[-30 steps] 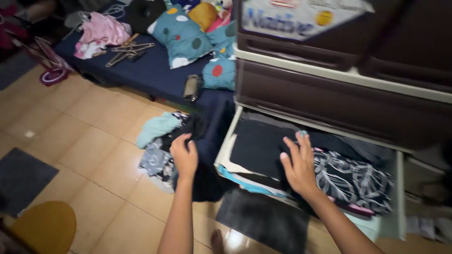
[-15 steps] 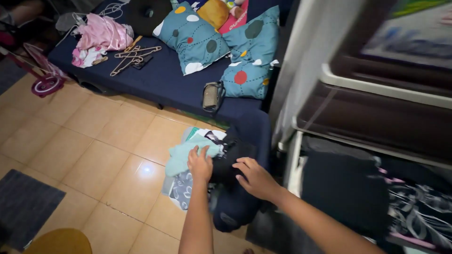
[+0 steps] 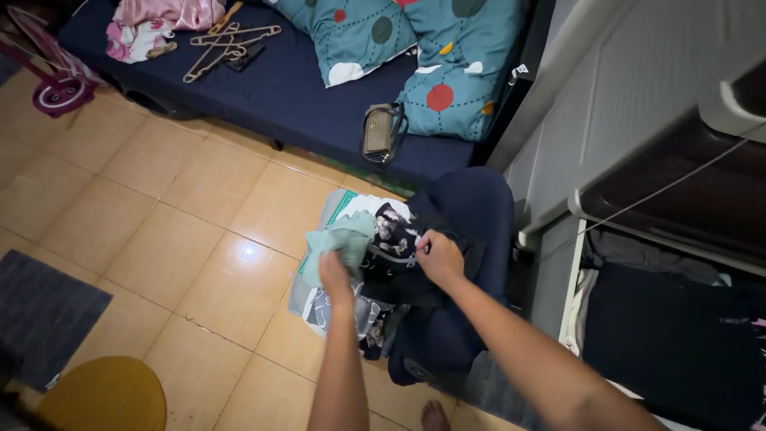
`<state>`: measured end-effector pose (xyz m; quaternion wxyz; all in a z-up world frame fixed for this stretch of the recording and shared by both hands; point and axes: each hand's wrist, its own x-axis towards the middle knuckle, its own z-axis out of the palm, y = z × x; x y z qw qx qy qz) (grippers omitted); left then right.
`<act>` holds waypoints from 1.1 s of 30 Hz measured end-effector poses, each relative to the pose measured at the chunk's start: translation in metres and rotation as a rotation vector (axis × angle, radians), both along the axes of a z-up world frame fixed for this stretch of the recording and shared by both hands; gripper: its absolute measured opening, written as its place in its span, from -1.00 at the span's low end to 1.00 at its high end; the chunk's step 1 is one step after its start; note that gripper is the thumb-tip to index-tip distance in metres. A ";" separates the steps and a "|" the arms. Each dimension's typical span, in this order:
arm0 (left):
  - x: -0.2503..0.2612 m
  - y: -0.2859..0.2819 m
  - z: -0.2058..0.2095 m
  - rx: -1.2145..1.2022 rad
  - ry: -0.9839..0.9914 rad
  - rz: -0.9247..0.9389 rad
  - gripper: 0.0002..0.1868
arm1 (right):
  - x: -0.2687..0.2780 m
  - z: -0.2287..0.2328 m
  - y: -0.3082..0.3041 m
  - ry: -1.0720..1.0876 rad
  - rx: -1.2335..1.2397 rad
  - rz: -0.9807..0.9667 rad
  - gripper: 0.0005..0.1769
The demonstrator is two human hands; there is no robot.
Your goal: Organizing and folding clothes into a drawer.
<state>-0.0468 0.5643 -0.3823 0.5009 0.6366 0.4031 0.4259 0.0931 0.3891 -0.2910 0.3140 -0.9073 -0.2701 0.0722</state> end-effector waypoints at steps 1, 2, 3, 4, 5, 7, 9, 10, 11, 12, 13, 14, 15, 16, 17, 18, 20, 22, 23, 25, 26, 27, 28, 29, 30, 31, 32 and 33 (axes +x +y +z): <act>-0.005 0.007 0.002 -0.002 -0.002 -0.002 -0.62 | 0.009 0.000 0.004 -0.002 -0.002 -0.002 -0.91; -0.011 0.014 0.003 -0.222 -0.168 0.043 -0.66 | 0.017 0.000 0.008 0.072 0.074 -0.052 -0.95; -0.017 0.021 0.006 -0.443 -0.333 0.088 -0.70 | 0.025 0.000 0.012 0.145 0.151 -0.102 -0.93; -0.021 0.024 0.011 -0.440 -0.338 0.089 -0.70 | 0.038 -0.006 0.019 0.141 0.153 -0.099 -0.93; -0.024 0.027 0.016 -0.412 -0.359 0.070 -0.73 | 0.050 -0.012 0.026 0.311 0.425 -0.063 -0.92; -0.027 0.024 0.039 -0.383 -0.383 0.049 -0.75 | 0.053 0.025 0.036 0.476 0.697 -0.025 -0.86; -0.027 0.016 0.075 -0.398 -0.429 -0.035 -0.71 | 0.034 0.110 0.045 0.986 0.836 -0.078 -0.85; -0.025 0.014 0.076 -0.396 -0.432 -0.039 -0.71 | 0.032 0.120 0.047 0.982 0.840 -0.077 -0.85; -0.023 0.011 0.077 -0.347 -0.383 -0.014 -0.72 | 0.031 0.129 0.049 1.074 0.932 -0.018 -0.86; -0.022 0.009 0.077 -0.298 -0.334 0.012 -0.73 | 0.030 0.138 0.050 1.165 1.024 0.044 -0.87; -0.021 0.006 0.080 -0.297 -0.337 0.009 -0.73 | 0.028 0.147 0.052 1.161 1.027 0.045 -0.87; -0.020 0.003 0.083 -0.330 -0.321 0.031 -0.71 | 0.026 0.156 0.053 1.198 1.137 0.146 -0.88; -0.020 0.000 0.085 -0.363 -0.305 0.054 -0.68 | 0.024 0.164 0.054 1.232 1.245 0.251 -0.88; -0.021 -0.003 0.085 -0.362 -0.304 0.051 -0.68 | 0.015 0.185 0.051 1.230 1.248 0.249 -0.88; -0.022 -0.007 0.085 -0.282 -0.212 0.042 -0.66 | 0.007 0.206 0.048 1.231 1.231 0.215 -0.88; -0.021 -0.009 0.085 -0.199 -0.122 0.031 -0.64 | 0.001 0.228 0.046 1.229 1.216 0.183 -0.88; -0.022 -0.012 0.067 -0.154 -0.091 0.039 -0.63 | 0.004 0.227 0.042 1.223 1.275 0.319 -0.87; -0.019 -0.015 0.049 -0.113 -0.060 0.046 -0.62 | 0.003 0.235 0.039 1.207 1.331 0.452 -0.86; -0.016 -0.016 0.041 -0.070 -0.042 0.088 -0.61 | -0.001 0.244 0.039 1.173 1.275 0.407 -0.86; -0.018 -0.022 0.034 -0.031 -0.018 0.129 -0.60 | -0.004 0.252 0.039 1.143 1.220 0.354 -0.86; -0.015 -0.022 0.036 -0.169 -0.117 0.241 -0.62 | 0.000 0.254 0.040 0.962 1.070 0.462 -0.88; -0.013 -0.023 0.039 -0.309 -0.216 0.353 -0.64 | 0.003 0.257 0.041 0.780 0.916 0.559 -0.88; -0.016 -0.025 0.043 -0.312 -0.215 0.356 -0.64 | 0.004 0.260 0.042 0.782 0.913 0.559 -0.88; -0.019 -0.028 0.047 -0.311 -0.226 0.431 -0.63 | 0.005 0.264 0.044 0.776 0.875 0.567 -0.88; -0.022 -0.027 0.051 -0.305 -0.236 0.505 -0.61 | 0.006 0.267 0.046 0.768 0.841 0.575 -0.88; -0.024 -0.027 0.055 -0.303 -0.236 0.506 -0.61 | 0.007 0.271 0.049 0.770 0.843 0.577 -0.88; -0.025 -0.027 0.059 -0.376 -0.298 0.527 -0.62 | 0.009 0.274 0.052 0.584 0.894 0.655 -0.88; -0.025 -0.027 0.063 -0.450 -0.359 0.548 -0.62 | 0.011 0.277 0.055 0.396 0.939 0.730 -0.86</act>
